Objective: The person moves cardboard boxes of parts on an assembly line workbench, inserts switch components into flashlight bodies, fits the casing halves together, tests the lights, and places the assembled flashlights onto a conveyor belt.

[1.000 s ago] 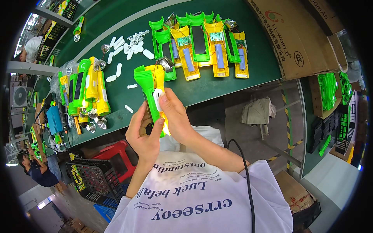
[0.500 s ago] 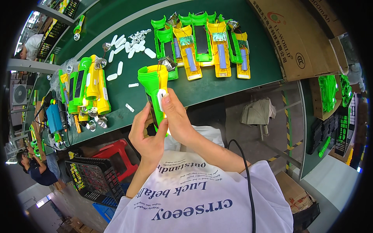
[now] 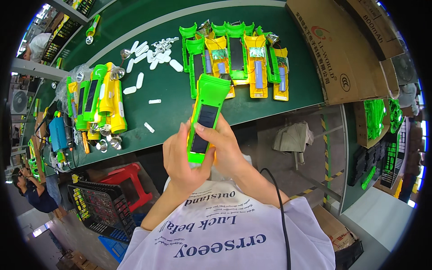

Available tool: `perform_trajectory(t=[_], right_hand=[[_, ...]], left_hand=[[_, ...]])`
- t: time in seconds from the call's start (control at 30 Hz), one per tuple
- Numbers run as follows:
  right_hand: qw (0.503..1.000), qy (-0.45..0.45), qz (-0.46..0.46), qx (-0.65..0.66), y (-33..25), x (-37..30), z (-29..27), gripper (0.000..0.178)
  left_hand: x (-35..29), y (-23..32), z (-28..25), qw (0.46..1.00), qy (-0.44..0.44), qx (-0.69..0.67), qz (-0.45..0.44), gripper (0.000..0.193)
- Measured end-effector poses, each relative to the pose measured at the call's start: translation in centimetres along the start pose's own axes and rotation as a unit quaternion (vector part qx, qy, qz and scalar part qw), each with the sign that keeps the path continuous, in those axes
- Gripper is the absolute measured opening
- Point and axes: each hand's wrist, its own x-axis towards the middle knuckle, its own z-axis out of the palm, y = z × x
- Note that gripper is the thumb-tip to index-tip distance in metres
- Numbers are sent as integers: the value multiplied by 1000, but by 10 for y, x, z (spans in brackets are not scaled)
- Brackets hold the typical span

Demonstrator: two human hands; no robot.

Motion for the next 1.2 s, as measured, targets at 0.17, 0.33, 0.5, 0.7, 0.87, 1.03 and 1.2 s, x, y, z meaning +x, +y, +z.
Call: perform_trajectory(t=[0.17, 0.33, 0.5, 0.7, 0.87, 1.03, 1.2], right_hand=[[999, -25, 25, 1, -13, -6, -15, 59], [998, -43, 36, 19, -12, -10, -32, 58], [998, 0, 29, -48, -14, -18, -39, 61], [998, 15, 36, -56, -14, -17, -38, 63], [998, 20, 26, -58, -13, -18, -35, 62], [997, 15, 26, -65, -12, -17, -34, 63], [998, -3, 35, -43, -14, -17, -34, 62]], left_hand=[[-10, -1, -9, 982, -61, -175, 33, 49], [-10, 2, -13, 979, -82, -187, 9, 36], [-5, -32, -21, 983, -58, -166, -52, 27], [48, -118, -45, 974, -155, 159, -45, 18], [71, -149, -50, 963, -200, 173, -50, 20], [89, -177, -35, 941, -176, 278, -77, 19], [106, -201, -4, 917, -197, 318, -136, 21]])
